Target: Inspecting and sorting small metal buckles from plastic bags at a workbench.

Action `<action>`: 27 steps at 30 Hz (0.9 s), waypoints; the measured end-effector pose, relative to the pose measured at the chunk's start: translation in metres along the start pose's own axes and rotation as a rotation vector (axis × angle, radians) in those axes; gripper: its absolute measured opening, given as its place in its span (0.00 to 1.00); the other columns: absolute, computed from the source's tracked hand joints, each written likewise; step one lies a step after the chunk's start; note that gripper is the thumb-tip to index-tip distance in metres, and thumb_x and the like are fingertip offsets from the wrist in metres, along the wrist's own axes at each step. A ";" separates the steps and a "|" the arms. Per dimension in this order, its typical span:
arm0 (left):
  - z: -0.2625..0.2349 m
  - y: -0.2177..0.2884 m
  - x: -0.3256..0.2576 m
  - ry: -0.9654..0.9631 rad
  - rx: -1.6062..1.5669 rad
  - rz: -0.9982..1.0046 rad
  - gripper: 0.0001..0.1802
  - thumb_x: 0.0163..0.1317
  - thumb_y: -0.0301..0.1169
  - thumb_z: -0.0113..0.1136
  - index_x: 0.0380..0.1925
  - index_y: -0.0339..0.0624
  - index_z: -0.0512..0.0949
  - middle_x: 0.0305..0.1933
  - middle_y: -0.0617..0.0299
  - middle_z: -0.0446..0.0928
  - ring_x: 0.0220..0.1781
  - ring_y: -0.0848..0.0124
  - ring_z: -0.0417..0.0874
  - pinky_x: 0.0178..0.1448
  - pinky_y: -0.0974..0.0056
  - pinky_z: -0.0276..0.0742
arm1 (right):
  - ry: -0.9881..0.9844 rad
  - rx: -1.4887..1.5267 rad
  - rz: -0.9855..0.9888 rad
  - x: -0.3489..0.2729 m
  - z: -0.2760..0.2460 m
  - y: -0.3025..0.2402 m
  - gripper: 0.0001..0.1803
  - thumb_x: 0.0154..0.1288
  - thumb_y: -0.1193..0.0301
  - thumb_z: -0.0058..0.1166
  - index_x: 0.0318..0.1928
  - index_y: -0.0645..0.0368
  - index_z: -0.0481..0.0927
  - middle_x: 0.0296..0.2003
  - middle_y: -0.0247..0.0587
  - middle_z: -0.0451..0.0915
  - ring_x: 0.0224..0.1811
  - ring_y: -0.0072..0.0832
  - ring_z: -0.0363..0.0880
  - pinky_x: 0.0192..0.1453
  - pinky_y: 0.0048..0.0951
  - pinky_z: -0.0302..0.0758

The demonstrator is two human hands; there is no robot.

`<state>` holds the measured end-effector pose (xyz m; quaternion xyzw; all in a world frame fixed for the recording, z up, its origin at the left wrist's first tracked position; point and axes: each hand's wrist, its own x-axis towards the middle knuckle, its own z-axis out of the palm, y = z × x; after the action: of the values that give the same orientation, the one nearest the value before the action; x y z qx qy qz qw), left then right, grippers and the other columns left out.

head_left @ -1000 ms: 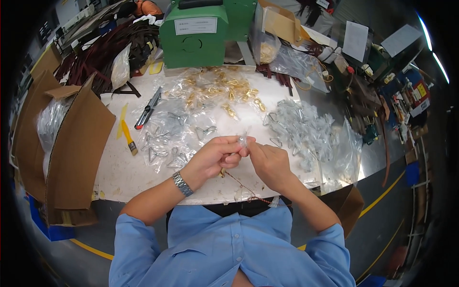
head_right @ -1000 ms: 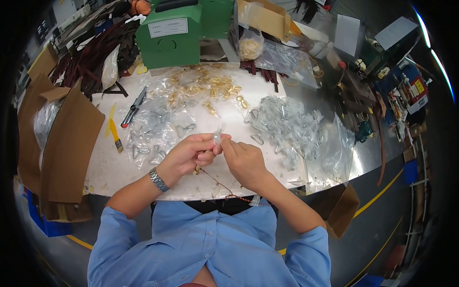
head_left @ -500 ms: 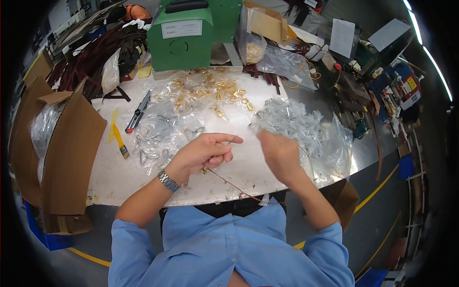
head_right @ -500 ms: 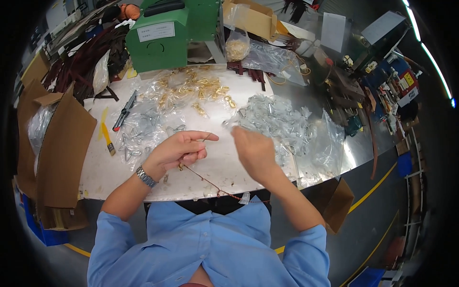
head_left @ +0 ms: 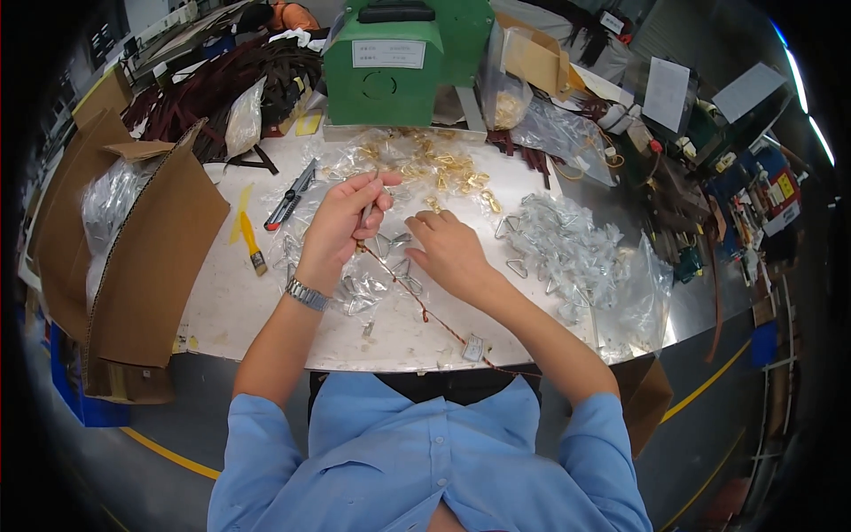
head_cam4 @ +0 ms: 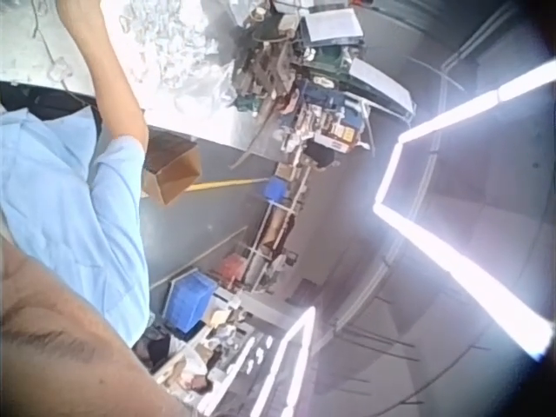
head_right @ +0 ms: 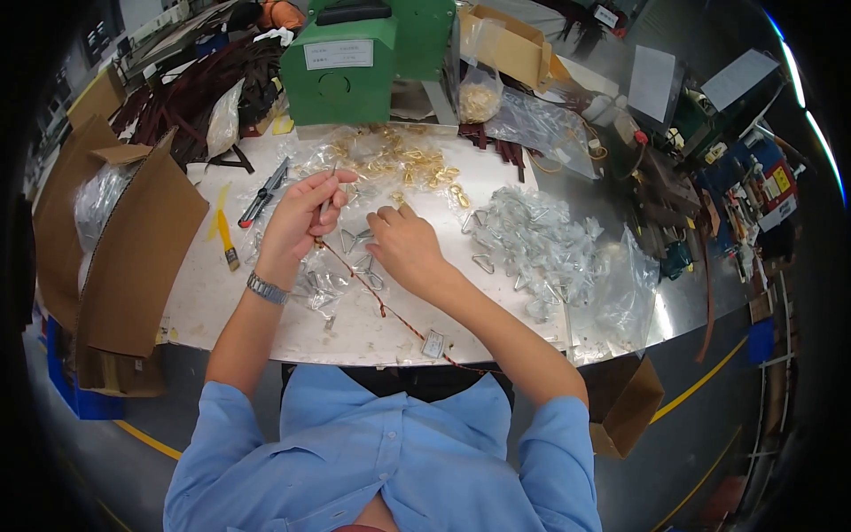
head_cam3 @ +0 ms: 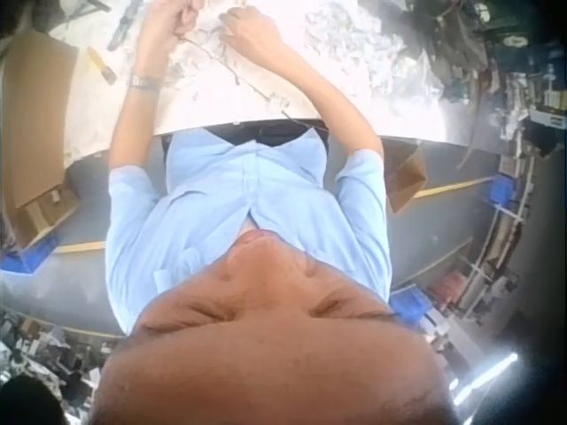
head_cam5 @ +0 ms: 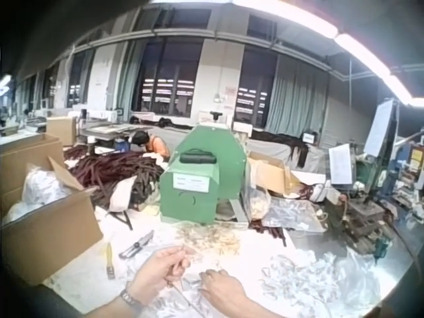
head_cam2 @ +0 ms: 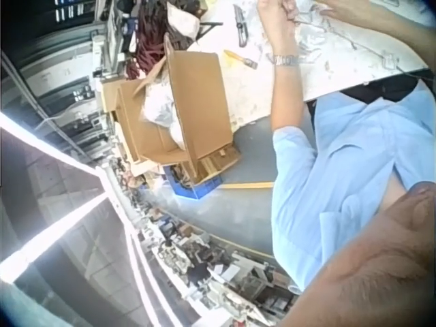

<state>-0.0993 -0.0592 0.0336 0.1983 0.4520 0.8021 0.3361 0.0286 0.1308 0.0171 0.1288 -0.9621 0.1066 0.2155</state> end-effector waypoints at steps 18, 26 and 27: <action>0.016 -0.021 -0.002 -0.076 0.925 0.360 0.21 0.67 0.31 0.69 0.58 0.37 0.85 0.47 0.61 0.89 0.55 0.72 0.86 0.62 0.61 0.79 | -0.311 0.884 0.684 -0.005 -0.028 0.061 0.12 0.71 0.63 0.65 0.37 0.61 0.87 0.32 0.28 0.82 0.31 0.18 0.77 0.40 0.27 0.77; 0.027 -0.041 -0.002 -0.179 0.683 0.062 0.11 0.66 0.32 0.72 0.42 0.35 0.88 0.36 0.60 0.89 0.35 0.73 0.86 0.45 0.66 0.80 | -0.385 1.672 0.940 -0.039 -0.033 0.044 0.21 0.81 0.61 0.58 0.61 0.64 0.81 0.51 0.43 0.89 0.50 0.30 0.89 0.58 0.34 0.85; 0.033 -0.038 -0.006 -0.136 0.766 0.106 0.11 0.65 0.31 0.72 0.39 0.33 0.88 0.33 0.59 0.89 0.33 0.73 0.85 0.43 0.66 0.80 | -0.379 1.673 0.941 -0.039 -0.039 0.042 0.21 0.81 0.61 0.58 0.61 0.64 0.81 0.51 0.43 0.89 0.50 0.30 0.89 0.58 0.34 0.85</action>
<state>-0.0607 -0.0299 0.0177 0.3849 0.6846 0.5767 0.2251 0.0652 0.1888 0.0280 -0.1418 -0.5478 0.8071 -0.1683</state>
